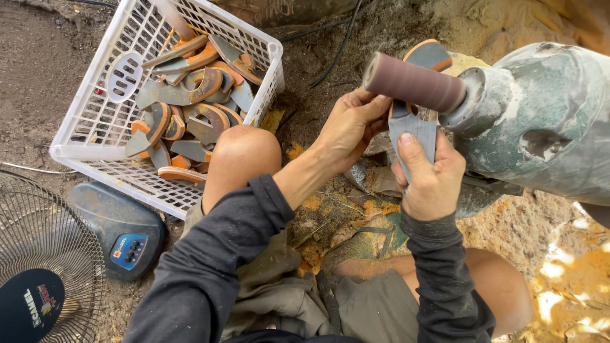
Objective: The person sits on the ground and uses a rotating sanding drum to smooth the edges of multiple sandals. They pick up each sandal from a white basket, press its edges against the spinning drum, and then place it back into the basket.
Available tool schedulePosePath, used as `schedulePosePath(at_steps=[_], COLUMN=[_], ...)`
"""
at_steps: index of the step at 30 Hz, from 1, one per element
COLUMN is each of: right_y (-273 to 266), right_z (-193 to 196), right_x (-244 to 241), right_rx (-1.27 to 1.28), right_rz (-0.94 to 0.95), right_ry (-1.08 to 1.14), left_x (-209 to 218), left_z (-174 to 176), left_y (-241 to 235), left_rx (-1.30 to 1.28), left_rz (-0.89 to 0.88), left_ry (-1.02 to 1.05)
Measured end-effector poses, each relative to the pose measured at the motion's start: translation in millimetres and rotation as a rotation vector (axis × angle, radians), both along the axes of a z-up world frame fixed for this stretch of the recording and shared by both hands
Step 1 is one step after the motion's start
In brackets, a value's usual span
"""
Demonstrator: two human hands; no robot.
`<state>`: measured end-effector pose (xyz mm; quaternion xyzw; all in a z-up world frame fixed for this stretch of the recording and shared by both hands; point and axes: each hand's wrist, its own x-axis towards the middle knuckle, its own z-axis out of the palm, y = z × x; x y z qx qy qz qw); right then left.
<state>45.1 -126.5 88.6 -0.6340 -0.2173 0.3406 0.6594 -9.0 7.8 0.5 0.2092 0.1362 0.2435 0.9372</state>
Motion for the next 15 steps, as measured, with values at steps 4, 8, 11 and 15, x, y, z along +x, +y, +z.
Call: schedulePosePath(at_steps=[4,8,11,15], right_y=[13,20,23,23], right_z=[-14,-27,-32,-32], right_x=[-2,-3,-4,-4], right_rx=[0.027,0.050,0.085,0.081], right_rz=[-0.077,-0.088,-0.095,-0.121], right_ry=[-0.086,-0.168,-0.152,-0.097], left_x=[20,35,40,42], left_z=[-19,-33,-35,-30], left_y=[10,17,19,19], left_rx=[0.040,0.012,-0.031,-0.020], left_rz=[0.025,0.051,0.059,0.067], left_ry=[0.017,0.001,0.057,0.008])
